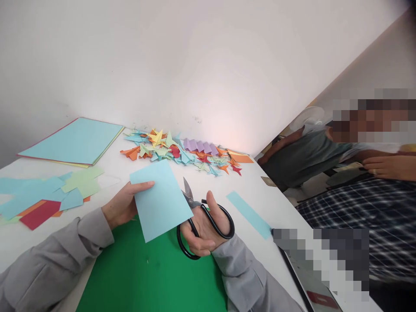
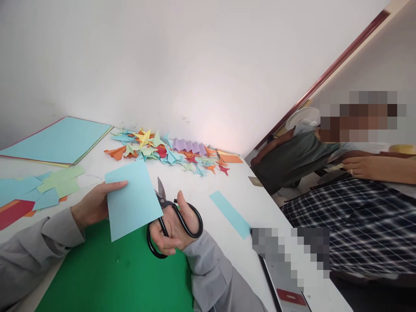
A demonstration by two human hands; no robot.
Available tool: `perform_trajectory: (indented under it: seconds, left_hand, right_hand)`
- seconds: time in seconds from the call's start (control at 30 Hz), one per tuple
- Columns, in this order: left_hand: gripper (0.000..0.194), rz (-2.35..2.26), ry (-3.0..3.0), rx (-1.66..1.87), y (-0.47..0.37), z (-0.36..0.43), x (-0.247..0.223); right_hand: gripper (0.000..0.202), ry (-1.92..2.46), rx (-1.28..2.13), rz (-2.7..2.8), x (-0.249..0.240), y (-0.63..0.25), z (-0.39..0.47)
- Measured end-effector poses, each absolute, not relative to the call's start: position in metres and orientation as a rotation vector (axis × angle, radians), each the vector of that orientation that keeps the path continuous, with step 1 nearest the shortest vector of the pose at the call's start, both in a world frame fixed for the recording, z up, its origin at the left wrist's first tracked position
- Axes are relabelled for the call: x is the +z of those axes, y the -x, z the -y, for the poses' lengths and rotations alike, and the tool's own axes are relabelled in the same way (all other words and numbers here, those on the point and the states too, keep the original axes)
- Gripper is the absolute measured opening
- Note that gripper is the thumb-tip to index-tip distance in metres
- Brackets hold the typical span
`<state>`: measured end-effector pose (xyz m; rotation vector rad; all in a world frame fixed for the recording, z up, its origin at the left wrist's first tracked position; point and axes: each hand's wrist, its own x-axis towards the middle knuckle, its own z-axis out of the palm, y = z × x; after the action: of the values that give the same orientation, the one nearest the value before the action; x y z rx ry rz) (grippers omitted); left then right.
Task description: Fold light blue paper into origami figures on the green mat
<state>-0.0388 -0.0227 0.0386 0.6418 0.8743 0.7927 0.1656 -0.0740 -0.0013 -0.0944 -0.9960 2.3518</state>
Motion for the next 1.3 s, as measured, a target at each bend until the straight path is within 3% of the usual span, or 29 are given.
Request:
perform_trajectory:
  seconds: [0.37, 0.53, 0.73, 1.13, 1.3]
  left_hand:
    - [0.039, -0.832, -0.839, 0.865, 0.043, 0.022, 0.036]
    - [0.04, -0.884, -0.904, 0.868, 0.042, 0.021, 0.034]
    - [0.046, -0.933, -0.935, 0.873, 0.044, 0.019, 0.032]
    - [0.041, -0.838, -0.828, 0.835, 0.041, 0.025, 0.035]
    - [0.053, -0.872, -0.855, 0.849, 0.04, 0.026, 0.036]
  right_hand:
    - [0.094, 0.179, 2.359, 0.974, -0.001, -0.166, 0.074]
    - [0.104, 0.103, 2.365, 1.03, -0.003, -0.167, 0.073]
    - [0.102, 0.127, 2.369, 1.032, -0.003, -0.168, 0.072]
    - [0.098, 0.277, 2.334, 0.967, 0.008, -0.167, 0.078]
    - [0.099, 0.311, 2.334, 0.951, 0.008, -0.167, 0.079]
